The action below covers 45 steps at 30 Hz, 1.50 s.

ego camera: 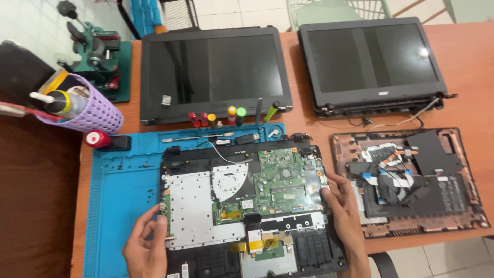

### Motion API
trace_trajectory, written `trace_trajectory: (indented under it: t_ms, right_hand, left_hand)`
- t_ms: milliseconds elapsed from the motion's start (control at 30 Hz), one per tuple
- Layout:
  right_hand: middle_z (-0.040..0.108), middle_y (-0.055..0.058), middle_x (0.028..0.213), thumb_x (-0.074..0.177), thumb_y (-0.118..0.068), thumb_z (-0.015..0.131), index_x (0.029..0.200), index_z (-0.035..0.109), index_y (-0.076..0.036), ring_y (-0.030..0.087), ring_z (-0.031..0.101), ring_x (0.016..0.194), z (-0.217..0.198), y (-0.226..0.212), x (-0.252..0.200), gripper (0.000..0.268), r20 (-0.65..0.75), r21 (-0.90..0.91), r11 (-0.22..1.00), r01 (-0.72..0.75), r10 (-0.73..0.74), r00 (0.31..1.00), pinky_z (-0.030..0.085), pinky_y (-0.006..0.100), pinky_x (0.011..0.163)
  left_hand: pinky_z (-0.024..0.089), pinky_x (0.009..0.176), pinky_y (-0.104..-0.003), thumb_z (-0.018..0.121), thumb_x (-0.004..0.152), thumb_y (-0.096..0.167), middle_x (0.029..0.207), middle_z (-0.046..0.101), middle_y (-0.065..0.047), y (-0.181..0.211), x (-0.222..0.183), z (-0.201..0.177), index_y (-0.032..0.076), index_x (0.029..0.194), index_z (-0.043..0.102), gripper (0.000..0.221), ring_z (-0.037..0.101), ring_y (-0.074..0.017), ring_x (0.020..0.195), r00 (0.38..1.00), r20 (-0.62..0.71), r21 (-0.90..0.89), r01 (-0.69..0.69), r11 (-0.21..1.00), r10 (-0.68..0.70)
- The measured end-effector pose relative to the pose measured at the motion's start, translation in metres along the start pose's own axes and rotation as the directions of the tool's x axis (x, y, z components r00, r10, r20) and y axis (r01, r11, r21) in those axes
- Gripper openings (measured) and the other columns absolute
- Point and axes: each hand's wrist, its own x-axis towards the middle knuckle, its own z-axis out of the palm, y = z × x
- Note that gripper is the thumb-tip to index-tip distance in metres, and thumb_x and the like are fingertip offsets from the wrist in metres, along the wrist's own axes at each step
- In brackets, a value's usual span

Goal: The person disassembles internal components from one laptop chassis and then uses a screwdriver to work on the screen bezel of another laptop on a repair bench.

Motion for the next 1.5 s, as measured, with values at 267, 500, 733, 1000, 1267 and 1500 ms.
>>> trace_trajectory:
  t_ms: [267,500,733,1000,1267,1500]
  right_hand:
    - [0.072,0.014,0.12,0.098,-0.015,0.059,0.143,0.055,0.0,0.015,0.064,0.108,-0.016,-0.014,-0.014,0.047,-0.037,0.087,0.996,0.01,-0.007,0.999,0.047,0.029,0.093]
    - [0.069,0.015,0.125,0.098,-0.018,0.057,0.152,0.049,-0.005,0.018,0.061,0.112,-0.044,-0.039,-0.025,0.056,-0.068,0.006,1.0,-0.025,0.025,0.997,0.045,0.03,0.097]
    - [0.062,0.013,0.142,0.099,-0.019,0.056,0.152,0.045,-0.001,0.019,0.058,0.126,-0.088,-0.058,-0.037,0.057,-0.08,-0.027,0.995,0.099,-0.101,0.992,0.044,0.032,0.104]
    - [0.072,0.017,0.121,0.094,-0.014,0.063,0.15,0.053,-0.004,0.018,0.065,0.107,-0.192,-0.078,-0.026,0.058,-0.318,-0.153,0.982,-0.109,0.055,0.946,0.052,0.033,0.091]
    - [0.071,0.009,0.104,0.095,-0.018,0.067,0.142,0.061,-0.005,0.013,0.063,0.094,-0.286,-0.084,0.024,0.049,-0.243,-0.362,0.931,-0.045,-0.048,0.969,0.052,0.028,0.081]
    - [0.065,0.006,0.1,0.094,-0.013,0.072,0.136,0.068,-0.007,0.013,0.059,0.084,-0.315,-0.087,0.061,0.043,-0.177,-0.548,0.828,0.121,-0.256,0.95,0.051,0.029,0.072]
  left_hand:
    - [0.054,0.076,-0.026,0.066,0.097,0.006,0.096,0.076,-0.019,-0.006,0.006,0.017,-0.007,0.126,0.064,0.031,0.071,-0.0141,0.086,0.992,-0.011,-0.086,-0.13,0.988,0.129]
    - [0.055,0.083,-0.026,0.063,0.099,0.002,0.103,0.076,-0.024,-0.008,0.003,0.058,-0.007,0.123,0.064,0.026,0.072,-0.0168,0.093,0.969,0.052,-0.159,-0.232,0.96,0.242]
    - [0.059,0.079,-0.034,0.061,0.101,0.007,0.104,0.074,-0.027,-0.004,-0.006,0.107,-0.007,0.126,0.054,0.029,0.074,-0.0226,0.09,0.982,0.152,-0.102,-0.097,0.99,0.112]
    - [0.062,0.076,-0.028,0.064,0.093,-0.001,0.1,0.072,-0.021,0.011,-0.039,0.197,-0.011,0.129,0.061,0.037,0.076,-0.0257,0.089,0.88,0.424,-0.105,-0.187,0.977,0.214]
    - [0.064,0.053,-0.04,0.063,0.09,0.0,0.106,0.071,-0.023,0.046,-0.08,0.277,-0.006,0.139,0.057,0.05,0.076,-0.0303,0.088,0.805,0.581,0.01,-0.156,0.988,0.122]
    - [0.067,0.061,-0.039,0.063,0.091,0.004,0.11,0.069,-0.02,0.062,-0.1,0.315,-0.001,0.146,0.052,0.056,0.074,-0.0276,0.099,0.821,0.567,0.167,-0.2,0.965,0.072]
